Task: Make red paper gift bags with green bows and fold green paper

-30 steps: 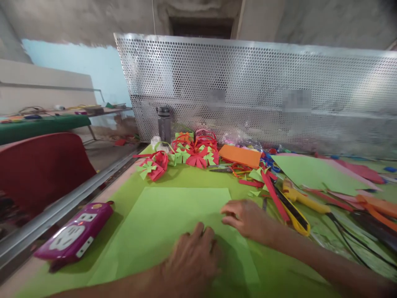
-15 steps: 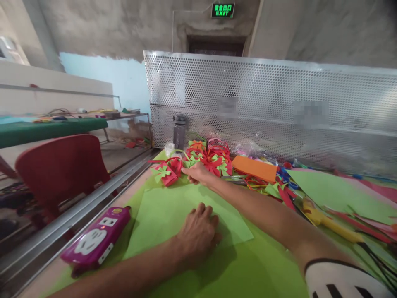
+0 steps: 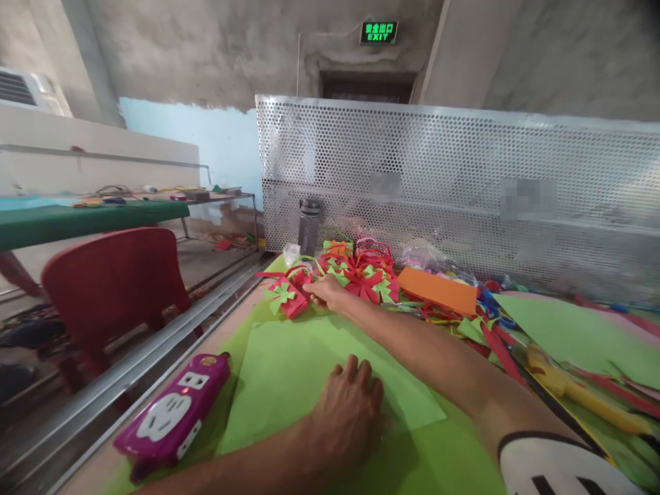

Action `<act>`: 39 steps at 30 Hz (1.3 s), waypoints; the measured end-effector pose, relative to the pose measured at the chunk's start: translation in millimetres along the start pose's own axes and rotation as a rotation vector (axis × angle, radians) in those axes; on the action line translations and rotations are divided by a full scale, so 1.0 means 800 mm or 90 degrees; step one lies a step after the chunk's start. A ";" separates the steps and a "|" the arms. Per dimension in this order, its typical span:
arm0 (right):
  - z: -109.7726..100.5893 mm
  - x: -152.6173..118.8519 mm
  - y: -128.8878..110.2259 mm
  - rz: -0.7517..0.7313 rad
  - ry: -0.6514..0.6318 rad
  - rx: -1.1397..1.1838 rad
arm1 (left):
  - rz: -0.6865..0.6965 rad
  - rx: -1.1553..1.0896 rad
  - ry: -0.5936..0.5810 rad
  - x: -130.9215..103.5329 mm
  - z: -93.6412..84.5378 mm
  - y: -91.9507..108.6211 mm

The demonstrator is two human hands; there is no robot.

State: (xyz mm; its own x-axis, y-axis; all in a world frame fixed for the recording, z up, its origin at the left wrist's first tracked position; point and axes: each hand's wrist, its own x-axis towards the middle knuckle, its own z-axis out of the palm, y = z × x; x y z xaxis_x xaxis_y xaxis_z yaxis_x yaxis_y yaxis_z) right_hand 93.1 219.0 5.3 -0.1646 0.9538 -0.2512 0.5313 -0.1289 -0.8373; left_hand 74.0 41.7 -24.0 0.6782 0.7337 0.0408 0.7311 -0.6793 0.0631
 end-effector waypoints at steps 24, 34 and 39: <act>-0.043 0.010 0.000 -0.288 0.136 -0.336 | -0.014 -0.001 0.019 -0.001 0.004 0.001; -0.078 -0.021 0.020 -0.347 0.190 -0.356 | -0.002 0.017 0.008 -0.002 -0.002 0.001; -0.132 -0.111 0.078 -0.359 0.154 -0.402 | 0.010 0.013 -0.004 0.001 0.002 -0.002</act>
State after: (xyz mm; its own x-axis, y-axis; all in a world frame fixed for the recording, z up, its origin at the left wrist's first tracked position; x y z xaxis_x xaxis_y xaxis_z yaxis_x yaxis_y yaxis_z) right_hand 228.2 155.1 26.7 -0.3988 0.8703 0.2891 0.7960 0.4850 -0.3622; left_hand 73.5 43.1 -25.9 0.6903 0.7226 0.0359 0.7214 -0.6912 0.0419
